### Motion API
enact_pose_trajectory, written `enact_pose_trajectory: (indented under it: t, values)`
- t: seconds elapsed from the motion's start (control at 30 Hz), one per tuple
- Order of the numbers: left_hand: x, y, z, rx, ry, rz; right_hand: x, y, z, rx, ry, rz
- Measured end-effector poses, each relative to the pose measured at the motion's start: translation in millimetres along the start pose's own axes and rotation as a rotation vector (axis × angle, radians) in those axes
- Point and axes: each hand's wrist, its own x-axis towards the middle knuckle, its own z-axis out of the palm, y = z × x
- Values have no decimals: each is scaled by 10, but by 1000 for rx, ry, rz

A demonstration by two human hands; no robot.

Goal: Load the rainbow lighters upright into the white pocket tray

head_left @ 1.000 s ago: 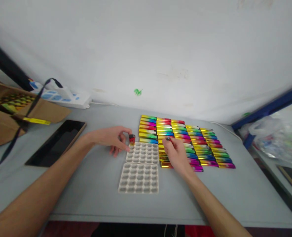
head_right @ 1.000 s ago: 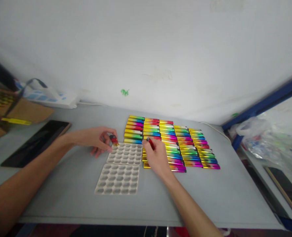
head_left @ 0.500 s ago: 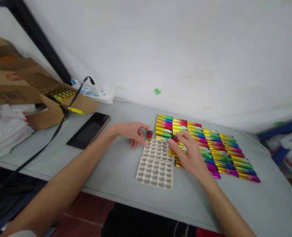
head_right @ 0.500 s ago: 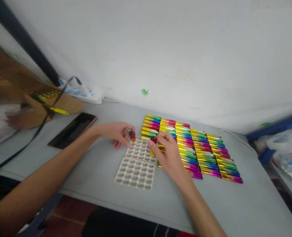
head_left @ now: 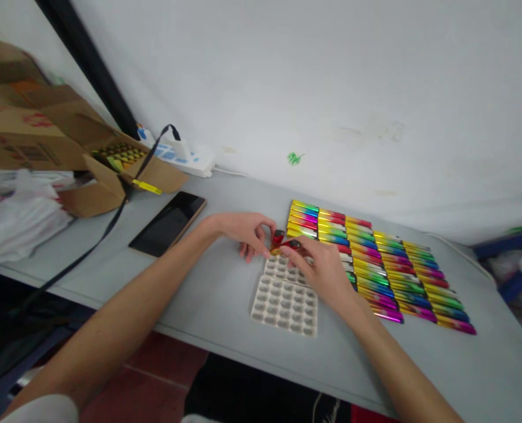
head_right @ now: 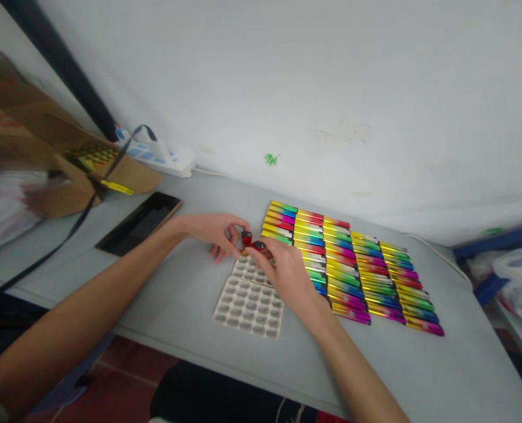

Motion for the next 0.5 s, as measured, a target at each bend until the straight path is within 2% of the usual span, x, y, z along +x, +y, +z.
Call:
enact_pose_trajectory:
  t: [0.13,0.3,0.4,0.5]
  values:
    - [-4,6,1,11,-7,11,24,27,33,-189,-53,-93]
    - [-13,28,5,10,20,-11,203,-100,-30,-406,-242,-50]
    - [-17,35,3,16,25,-30,296,-170,-32,-498,-276,25]
    - [-14,29,-9,30,19,-46,309,-195,-44,-468,-285,47]
